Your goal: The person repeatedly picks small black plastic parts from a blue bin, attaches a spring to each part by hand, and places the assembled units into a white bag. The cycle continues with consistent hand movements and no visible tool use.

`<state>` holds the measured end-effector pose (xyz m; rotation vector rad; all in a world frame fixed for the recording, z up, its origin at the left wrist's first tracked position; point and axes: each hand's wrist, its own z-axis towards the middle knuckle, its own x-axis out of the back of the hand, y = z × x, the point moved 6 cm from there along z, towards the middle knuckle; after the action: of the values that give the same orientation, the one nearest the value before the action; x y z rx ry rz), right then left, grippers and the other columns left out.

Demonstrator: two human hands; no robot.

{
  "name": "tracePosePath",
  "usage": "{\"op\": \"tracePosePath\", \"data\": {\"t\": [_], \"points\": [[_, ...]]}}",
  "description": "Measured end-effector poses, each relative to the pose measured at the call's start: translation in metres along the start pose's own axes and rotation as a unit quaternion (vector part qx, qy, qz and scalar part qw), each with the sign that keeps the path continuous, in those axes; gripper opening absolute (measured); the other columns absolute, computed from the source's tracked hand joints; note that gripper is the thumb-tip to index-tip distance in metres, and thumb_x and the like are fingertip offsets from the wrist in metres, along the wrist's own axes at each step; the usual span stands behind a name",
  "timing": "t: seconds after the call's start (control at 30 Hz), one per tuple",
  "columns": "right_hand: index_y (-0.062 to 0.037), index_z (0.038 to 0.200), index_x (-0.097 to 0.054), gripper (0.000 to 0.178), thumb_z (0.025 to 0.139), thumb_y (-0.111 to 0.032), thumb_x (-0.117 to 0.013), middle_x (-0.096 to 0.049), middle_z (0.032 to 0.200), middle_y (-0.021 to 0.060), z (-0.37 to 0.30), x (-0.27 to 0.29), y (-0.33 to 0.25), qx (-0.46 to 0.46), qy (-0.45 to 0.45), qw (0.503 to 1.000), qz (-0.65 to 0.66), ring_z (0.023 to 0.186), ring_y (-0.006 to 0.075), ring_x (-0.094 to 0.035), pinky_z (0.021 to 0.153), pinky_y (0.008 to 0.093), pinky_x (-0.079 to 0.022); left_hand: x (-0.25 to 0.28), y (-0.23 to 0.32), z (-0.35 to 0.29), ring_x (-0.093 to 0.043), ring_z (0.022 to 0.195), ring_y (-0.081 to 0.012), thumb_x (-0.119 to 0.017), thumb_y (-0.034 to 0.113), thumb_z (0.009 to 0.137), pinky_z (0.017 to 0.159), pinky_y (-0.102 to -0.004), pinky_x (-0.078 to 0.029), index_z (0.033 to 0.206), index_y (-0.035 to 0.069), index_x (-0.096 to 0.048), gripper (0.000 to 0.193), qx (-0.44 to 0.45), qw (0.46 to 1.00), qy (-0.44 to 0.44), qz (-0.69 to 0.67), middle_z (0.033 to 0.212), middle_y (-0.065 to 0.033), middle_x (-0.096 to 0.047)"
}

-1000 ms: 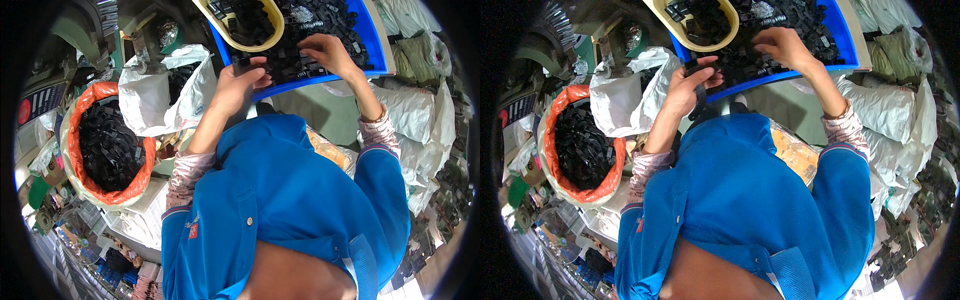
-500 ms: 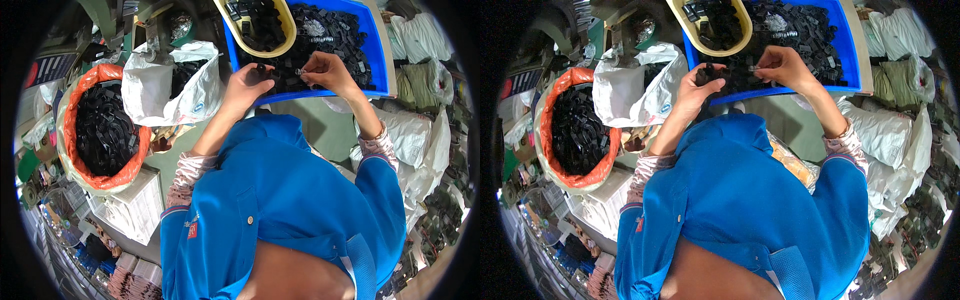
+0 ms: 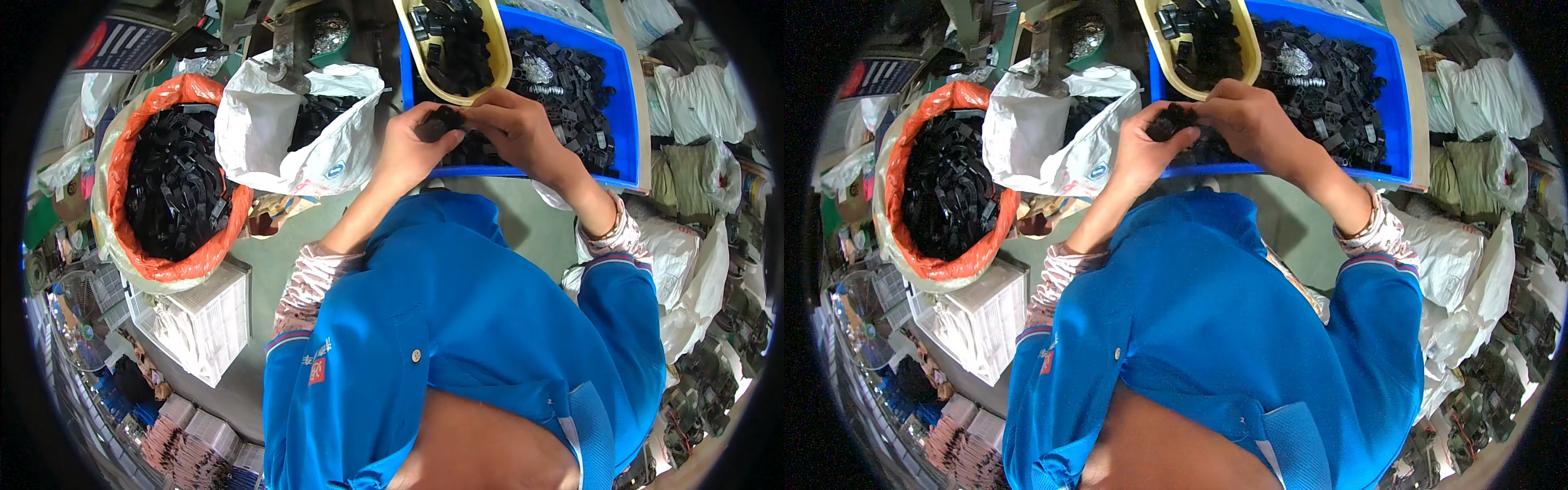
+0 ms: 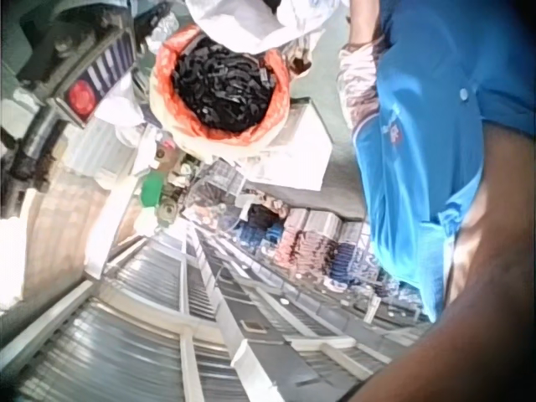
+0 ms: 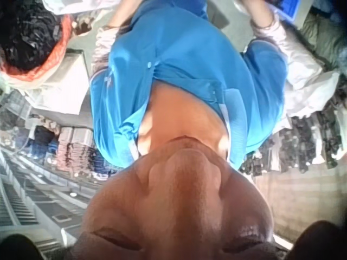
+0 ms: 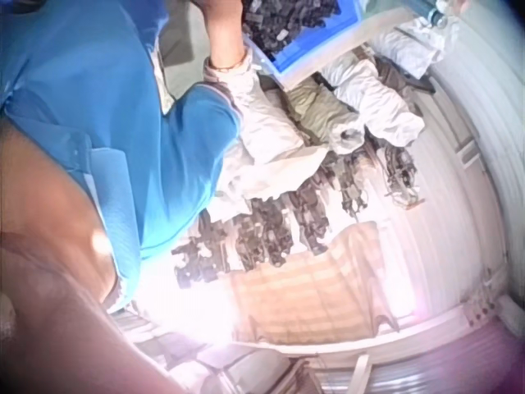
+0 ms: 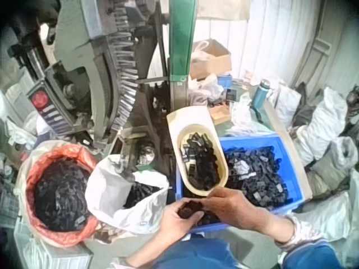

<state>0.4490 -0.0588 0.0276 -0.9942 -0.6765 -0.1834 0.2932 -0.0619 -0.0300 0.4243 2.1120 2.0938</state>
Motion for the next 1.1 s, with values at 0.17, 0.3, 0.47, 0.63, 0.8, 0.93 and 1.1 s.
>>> {"op": "tracePosePath", "data": {"t": [0.17, 0.3, 0.47, 0.63, 0.8, 0.93, 1.1], "points": [[-0.0009, 0.106, -0.070, 0.020, 0.087, -0.006, -0.067, -0.070, 0.094, 0.0103, 0.013, -0.018, 0.028, -0.221, -0.049, 0.962, 0.155, 0.081, 0.0153, -0.066, 0.070, 0.0287, -0.053, 0.006, -0.001, -0.003, -0.061, 0.088, -0.0078, -0.071, 0.000, 0.084, 0.073, -0.0228, -0.051, 0.115, 0.003, -0.064, 0.032, -0.011, 0.987, 0.049, -0.150, 0.099, -0.0022, -0.067], [0.0048, 0.119, -0.059, 0.035, 0.090, -0.013, -0.069, -0.070, 0.099, 0.0109, 0.004, -0.030, 0.037, -0.251, 0.045, 0.922, 0.292, 0.085, 0.0136, -0.066, 0.072, 0.0271, -0.054, 0.024, 0.011, 0.000, -0.058, 0.093, -0.0086, -0.068, 0.001, 0.087, 0.083, -0.0238, -0.048, 0.115, 0.001, -0.060, 0.029, -0.047, 0.990, 0.078, -0.110, 0.102, -0.0040, -0.065], [0.0043, 0.116, -0.058, 0.028, 0.092, -0.008, -0.066, -0.066, 0.105, 0.0118, -0.015, -0.076, 0.040, -0.322, 0.079, 0.848, 0.414, 0.094, 0.0181, -0.067, 0.079, 0.0308, -0.058, 0.042, 0.000, 0.001, -0.058, 0.091, -0.0086, -0.071, 0.003, 0.087, 0.082, -0.0248, -0.048, 0.104, 0.001, -0.063, 0.019, -0.040, 0.979, 0.147, -0.138, 0.101, -0.0030, -0.066], [0.0056, 0.117, -0.060, 0.027, 0.094, -0.009, -0.063, -0.067, 0.103, 0.0103, 0.001, -0.073, 0.042, -0.315, 0.130, 0.785, 0.518, 0.089, 0.0160, -0.066, 0.079, 0.0290, -0.056, 0.069, 0.006, 0.009, -0.062, 0.096, -0.0124, -0.068, -0.001, 0.083, 0.085, -0.0277, -0.049, 0.095, 0.000, -0.064, 0.013, -0.150, 0.982, 0.110, 0.045, 0.101, -0.0072, -0.068], [0.0046, 0.115, -0.063, 0.025, 0.093, -0.008, -0.065, -0.069, 0.100, 0.0098, 0.011, -0.072, 0.043, -0.261, 0.135, 0.838, 0.460, 0.086, 0.0151, -0.067, 0.080, 0.0282, -0.055, 0.081, 0.012, 0.013, -0.062, 0.089, -0.0119, -0.069, 0.000, 0.081, 0.082, -0.0281, -0.049, 0.091, 0.000, -0.063, 0.012, -0.149, 0.975, 0.089, 0.139, 0.094, -0.0064, -0.066], [0.0049, 0.115, -0.064, 0.028, 0.092, -0.011, -0.068, -0.069, 0.100, 0.0096, 0.019, -0.068, 0.039, -0.224, 0.125, 0.896, 0.362, 0.084, 0.0143, -0.067, 0.079, 0.0274, -0.055, 0.083, -0.014, 0.018, -0.065, 0.087, -0.0129, -0.069, 0.002, 0.083, 0.072, -0.0249, -0.050, 0.087, -0.003, -0.062, 0.010, -0.027, 0.997, 0.066, 0.024, 0.090, -0.0079, -0.067], [0.0045, 0.117, -0.063, 0.028, 0.094, -0.012, -0.065, -0.068, 0.104, 0.0099, 0.017, -0.081, 0.059, -0.285, 0.131, 0.817, 0.484, 0.088, 0.0150, -0.066, 0.082, 0.0288, -0.054, 0.079, -0.022, 0.018, -0.067, 0.091, -0.0130, -0.067, 0.001, 0.089, 0.074, -0.0258, -0.055, 0.101, -0.003, -0.060, 0.015, 0.027, 0.983, 0.057, -0.172, 0.093, -0.0072, -0.067]]}}
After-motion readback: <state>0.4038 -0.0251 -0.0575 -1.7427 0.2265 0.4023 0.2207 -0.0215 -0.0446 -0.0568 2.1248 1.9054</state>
